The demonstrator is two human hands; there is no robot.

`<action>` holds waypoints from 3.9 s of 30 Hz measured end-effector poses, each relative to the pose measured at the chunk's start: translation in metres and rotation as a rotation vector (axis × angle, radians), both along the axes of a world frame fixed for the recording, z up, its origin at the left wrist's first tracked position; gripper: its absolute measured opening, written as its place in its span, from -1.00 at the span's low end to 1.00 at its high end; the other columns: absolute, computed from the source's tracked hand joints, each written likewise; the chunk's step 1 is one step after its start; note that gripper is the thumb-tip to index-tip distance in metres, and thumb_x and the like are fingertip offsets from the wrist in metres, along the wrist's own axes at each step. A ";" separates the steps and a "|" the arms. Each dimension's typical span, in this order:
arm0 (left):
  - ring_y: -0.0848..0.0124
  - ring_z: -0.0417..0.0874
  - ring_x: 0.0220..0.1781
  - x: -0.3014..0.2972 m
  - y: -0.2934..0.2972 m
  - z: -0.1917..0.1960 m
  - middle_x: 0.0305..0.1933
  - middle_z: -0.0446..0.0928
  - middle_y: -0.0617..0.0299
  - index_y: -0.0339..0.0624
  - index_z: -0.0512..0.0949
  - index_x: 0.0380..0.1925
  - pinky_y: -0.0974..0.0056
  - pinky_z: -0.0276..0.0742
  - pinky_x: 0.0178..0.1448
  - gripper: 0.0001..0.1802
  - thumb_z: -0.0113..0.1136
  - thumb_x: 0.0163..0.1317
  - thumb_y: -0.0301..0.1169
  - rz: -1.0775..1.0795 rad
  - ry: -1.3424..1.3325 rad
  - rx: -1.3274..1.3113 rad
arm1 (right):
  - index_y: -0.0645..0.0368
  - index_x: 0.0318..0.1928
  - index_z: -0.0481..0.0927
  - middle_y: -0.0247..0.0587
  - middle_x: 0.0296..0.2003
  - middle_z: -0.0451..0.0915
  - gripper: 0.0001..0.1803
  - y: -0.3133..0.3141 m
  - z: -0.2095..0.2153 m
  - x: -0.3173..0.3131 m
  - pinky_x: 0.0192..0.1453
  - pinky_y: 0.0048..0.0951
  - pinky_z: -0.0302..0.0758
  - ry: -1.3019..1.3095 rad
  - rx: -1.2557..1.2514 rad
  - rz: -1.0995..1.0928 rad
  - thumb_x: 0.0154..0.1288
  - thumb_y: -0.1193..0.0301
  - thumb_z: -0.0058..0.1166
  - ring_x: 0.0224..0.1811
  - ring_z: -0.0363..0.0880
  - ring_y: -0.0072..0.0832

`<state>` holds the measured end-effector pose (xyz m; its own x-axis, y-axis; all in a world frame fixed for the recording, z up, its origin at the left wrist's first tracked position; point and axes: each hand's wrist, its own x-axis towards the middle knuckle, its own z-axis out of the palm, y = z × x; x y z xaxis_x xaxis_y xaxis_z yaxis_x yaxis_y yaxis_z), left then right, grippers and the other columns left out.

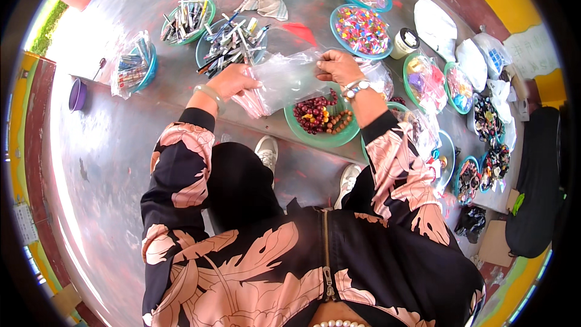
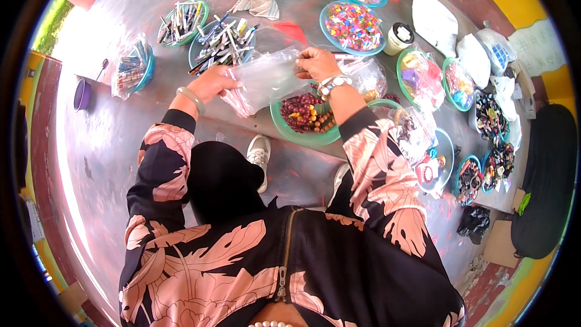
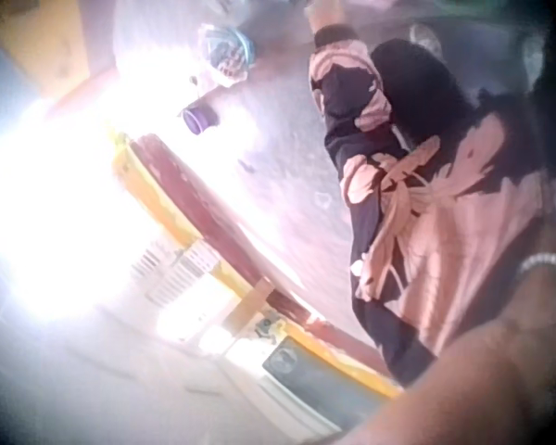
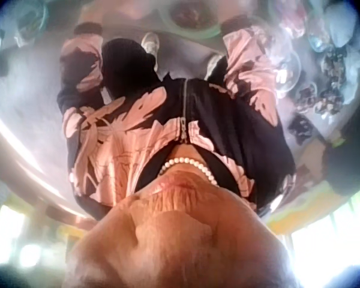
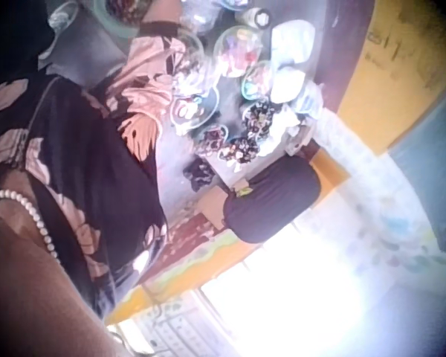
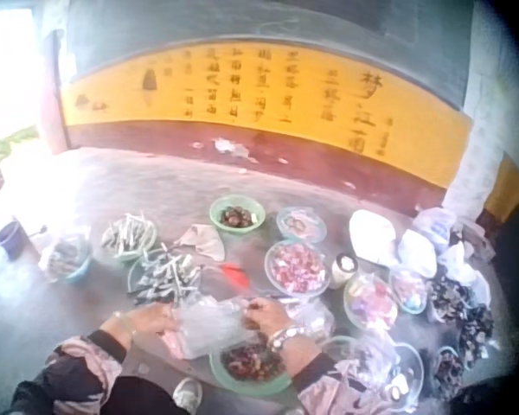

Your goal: The person sits on the floor and packs small, round, colorful beads from green bowls into clear plastic bags. They open each bag, pour the beads in, and seal the bags, placing the finished packages on the floor.

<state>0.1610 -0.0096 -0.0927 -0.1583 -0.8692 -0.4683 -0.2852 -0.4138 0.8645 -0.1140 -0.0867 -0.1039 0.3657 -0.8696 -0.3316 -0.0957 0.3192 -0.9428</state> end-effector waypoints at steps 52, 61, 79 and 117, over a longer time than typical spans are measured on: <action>0.52 0.43 -0.72 0.029 0.040 -0.132 -0.62 0.45 0.23 -0.28 0.41 -0.28 0.44 0.26 -0.70 -0.59 0.21 0.09 -0.16 0.599 -0.233 -0.055 | 0.11 -0.38 0.63 -0.09 -0.49 0.60 -0.74 -0.051 -0.048 0.014 -0.34 -0.30 0.48 0.675 -0.594 0.638 -0.07 0.24 0.06 -0.49 0.59 -0.29; 0.59 0.41 -0.71 0.031 0.056 -0.052 -0.63 0.47 0.26 -0.29 0.49 -0.45 0.49 0.24 -0.67 -0.81 0.06 0.18 -0.36 0.493 -0.212 -0.181 | 0.01 -0.10 0.53 -0.11 -0.10 0.54 -0.47 -0.056 -0.116 -0.218 0.00 -0.29 0.42 1.375 -0.220 0.327 -0.21 0.22 0.27 -0.06 0.51 -0.22; 0.61 0.46 -0.56 -0.150 0.022 0.090 -0.53 0.50 0.32 -0.25 0.51 -0.38 0.53 0.32 -0.52 -0.84 0.03 0.24 -0.39 0.096 0.149 -0.377 | 0.14 -0.32 0.57 -0.15 -0.46 0.61 -0.71 -0.081 -0.118 -0.234 -0.27 -0.35 0.52 0.969 -0.111 -0.071 -0.06 0.24 0.15 -0.36 0.60 -0.39; 0.49 0.55 -0.15 -0.167 0.005 0.060 -0.20 0.50 0.29 -0.27 0.43 -0.13 0.37 0.50 -0.05 -0.71 0.16 0.15 -0.42 -0.123 0.670 0.200 | 0.26 -0.10 0.47 -0.12 -0.26 0.57 -0.61 0.058 0.066 -0.099 -0.28 -0.49 0.49 -0.399 0.267 -0.062 0.29 0.16 -0.06 -0.32 0.53 -0.50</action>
<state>-0.0061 -0.0047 -0.0329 -0.5594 -0.7344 -0.3844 0.2270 -0.5817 0.7811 -0.2133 -0.0290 -0.0377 0.4598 -0.7975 -0.3906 0.2833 0.5486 -0.7866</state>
